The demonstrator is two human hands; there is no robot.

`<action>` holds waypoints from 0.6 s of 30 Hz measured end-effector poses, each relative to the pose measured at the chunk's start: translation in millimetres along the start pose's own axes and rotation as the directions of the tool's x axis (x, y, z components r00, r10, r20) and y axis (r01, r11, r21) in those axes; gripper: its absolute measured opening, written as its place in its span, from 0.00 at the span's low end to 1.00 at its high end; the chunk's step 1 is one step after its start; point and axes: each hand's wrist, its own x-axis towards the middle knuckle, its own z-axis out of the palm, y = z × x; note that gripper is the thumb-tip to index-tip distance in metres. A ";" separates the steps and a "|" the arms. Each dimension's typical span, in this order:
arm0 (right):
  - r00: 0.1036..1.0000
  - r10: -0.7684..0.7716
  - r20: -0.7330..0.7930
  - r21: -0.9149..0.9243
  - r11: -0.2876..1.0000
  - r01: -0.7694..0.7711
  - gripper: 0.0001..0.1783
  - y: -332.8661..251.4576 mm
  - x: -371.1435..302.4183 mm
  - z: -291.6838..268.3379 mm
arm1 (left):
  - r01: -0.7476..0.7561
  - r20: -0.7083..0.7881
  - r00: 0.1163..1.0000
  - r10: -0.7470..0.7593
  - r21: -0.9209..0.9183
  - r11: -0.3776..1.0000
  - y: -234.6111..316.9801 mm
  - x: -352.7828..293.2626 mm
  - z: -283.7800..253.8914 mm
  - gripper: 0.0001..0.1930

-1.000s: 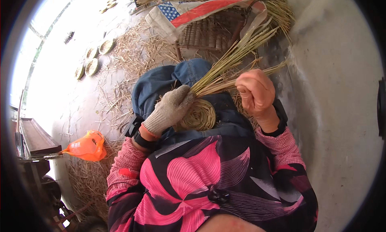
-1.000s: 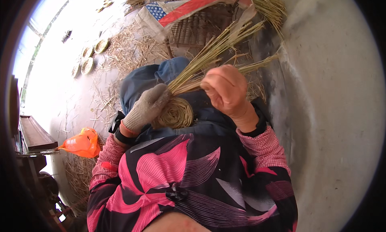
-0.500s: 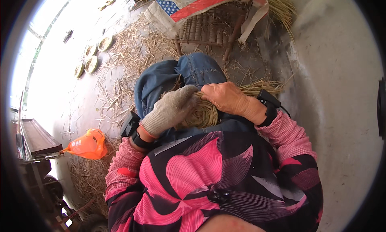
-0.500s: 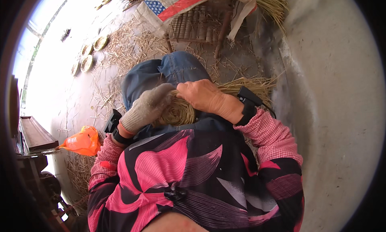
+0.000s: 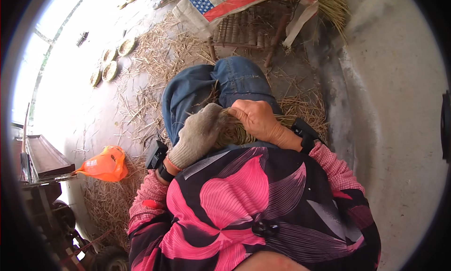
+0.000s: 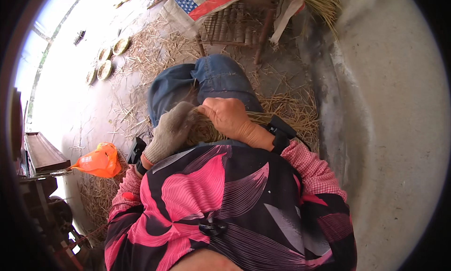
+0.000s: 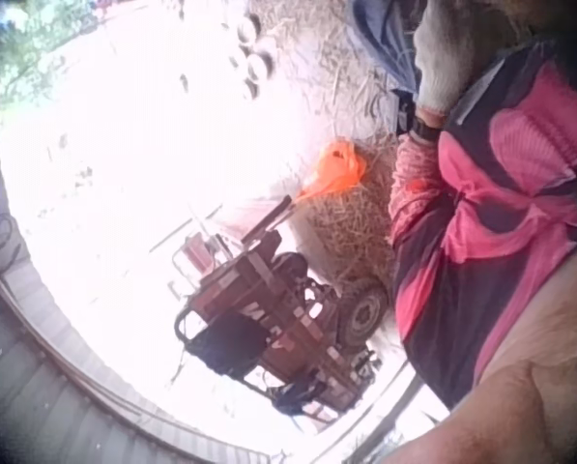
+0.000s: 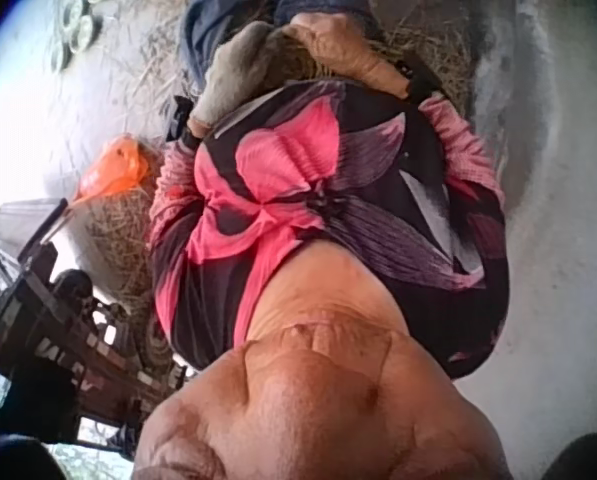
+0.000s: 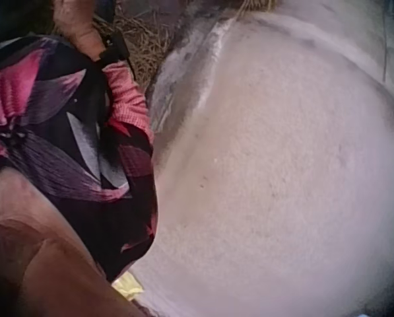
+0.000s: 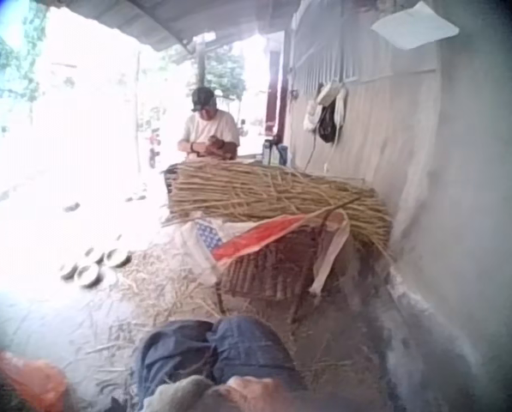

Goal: Weaving a small circular object from straw.

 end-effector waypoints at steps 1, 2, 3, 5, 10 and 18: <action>0.998 -0.011 -0.055 0.006 1.000 0.011 0.17 -2.3 0.9 0.7 | -0.022 -0.052 0.998 0.020 -0.028 0.999 -2.8 -2.1 3.2 0.14; 0.998 -0.015 -0.055 0.004 1.000 0.016 0.17 -2.9 1.9 0.5 | -0.046 -0.105 0.994 0.040 -0.055 0.997 -5.5 -3.3 6.3 0.14; 0.995 -0.072 -0.064 -0.052 0.996 0.069 0.17 -4.0 3.1 0.2 | -0.045 -0.111 0.993 0.039 -0.053 0.998 -6.6 -4.5 9.0 0.14; 0.989 -0.134 -0.069 -0.109 0.986 0.127 0.16 -4.9 5.1 -1.0 | 0.004 -0.135 0.991 -0.013 -0.066 0.998 -6.8 -5.5 14.2 0.13; 0.991 -0.132 -0.016 -0.258 0.958 0.123 0.15 0.1 5.1 -1.5 | -0.027 -0.066 0.998 0.023 -0.068 0.997 -7.8 4.2 6.7 0.14; 0.994 0.010 -0.108 -0.179 0.983 -0.030 0.17 12.0 9.0 -7.3 | -0.168 -0.241 0.968 0.070 -0.413 0.895 -11.0 21.0 -17.9 0.13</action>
